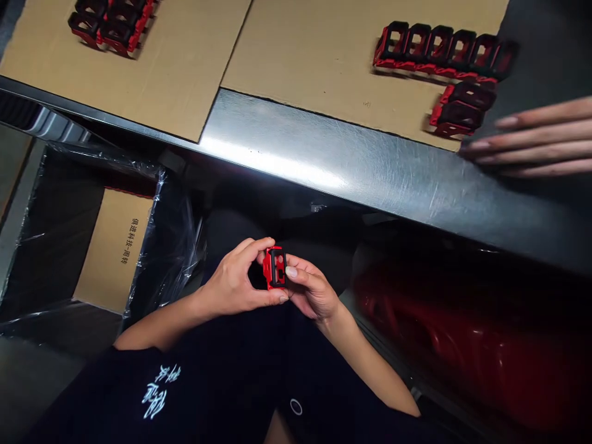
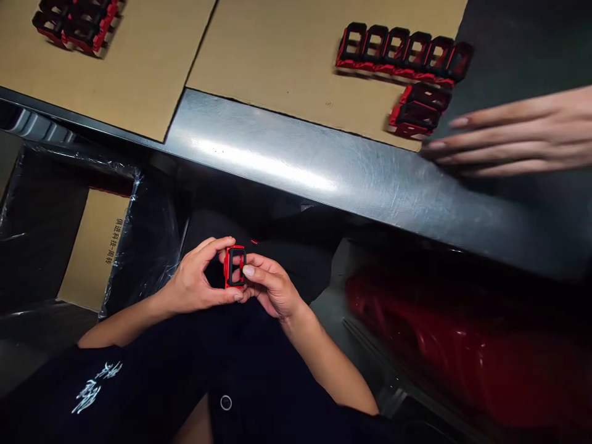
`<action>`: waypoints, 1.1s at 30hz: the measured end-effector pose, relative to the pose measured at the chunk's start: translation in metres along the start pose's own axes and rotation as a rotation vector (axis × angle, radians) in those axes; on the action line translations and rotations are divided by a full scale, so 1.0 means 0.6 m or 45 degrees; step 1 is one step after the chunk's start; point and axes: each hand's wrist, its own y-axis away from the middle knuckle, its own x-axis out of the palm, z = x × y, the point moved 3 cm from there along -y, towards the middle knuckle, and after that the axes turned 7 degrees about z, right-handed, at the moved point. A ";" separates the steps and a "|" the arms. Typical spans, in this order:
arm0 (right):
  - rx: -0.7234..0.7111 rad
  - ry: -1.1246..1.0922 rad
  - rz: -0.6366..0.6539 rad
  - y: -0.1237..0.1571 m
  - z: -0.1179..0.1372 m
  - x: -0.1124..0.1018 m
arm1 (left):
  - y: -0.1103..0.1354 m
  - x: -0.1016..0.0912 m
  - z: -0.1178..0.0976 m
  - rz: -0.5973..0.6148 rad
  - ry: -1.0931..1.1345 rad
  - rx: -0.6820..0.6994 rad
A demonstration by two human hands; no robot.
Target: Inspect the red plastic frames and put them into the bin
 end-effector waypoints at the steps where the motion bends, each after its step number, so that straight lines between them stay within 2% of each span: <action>1: -0.025 0.007 -0.018 0.000 0.001 0.001 | 0.001 0.001 0.004 0.026 0.030 -0.020; 4: -0.135 0.150 -0.093 0.003 0.011 0.006 | 0.004 0.008 0.022 0.132 0.231 -0.091; 9: -0.370 0.814 -0.191 0.018 0.040 0.020 | 0.014 0.030 0.046 0.300 0.952 -0.266; 12: -0.530 1.174 -0.142 0.027 0.054 0.029 | 0.014 0.037 0.049 0.317 1.281 -0.366; 16: -0.728 1.537 -0.078 0.035 0.065 0.041 | 0.008 0.039 0.049 0.347 1.470 -0.473; 20: -0.857 1.736 -0.064 0.039 0.070 0.051 | 0.007 0.035 0.053 0.348 1.449 -0.341; 24: -0.920 1.614 -0.251 0.043 0.075 0.048 | 0.015 0.026 0.050 0.140 1.147 -0.059; 27: -0.745 1.360 -0.354 0.042 0.073 0.037 | 0.023 0.022 0.042 0.027 0.836 0.134; 30: -0.561 1.155 -0.322 0.038 0.066 0.032 | 0.026 0.021 0.039 -0.045 0.604 0.259; 33: -0.506 1.092 -0.286 0.035 0.063 0.036 | 0.027 0.019 0.039 -0.093 0.471 0.304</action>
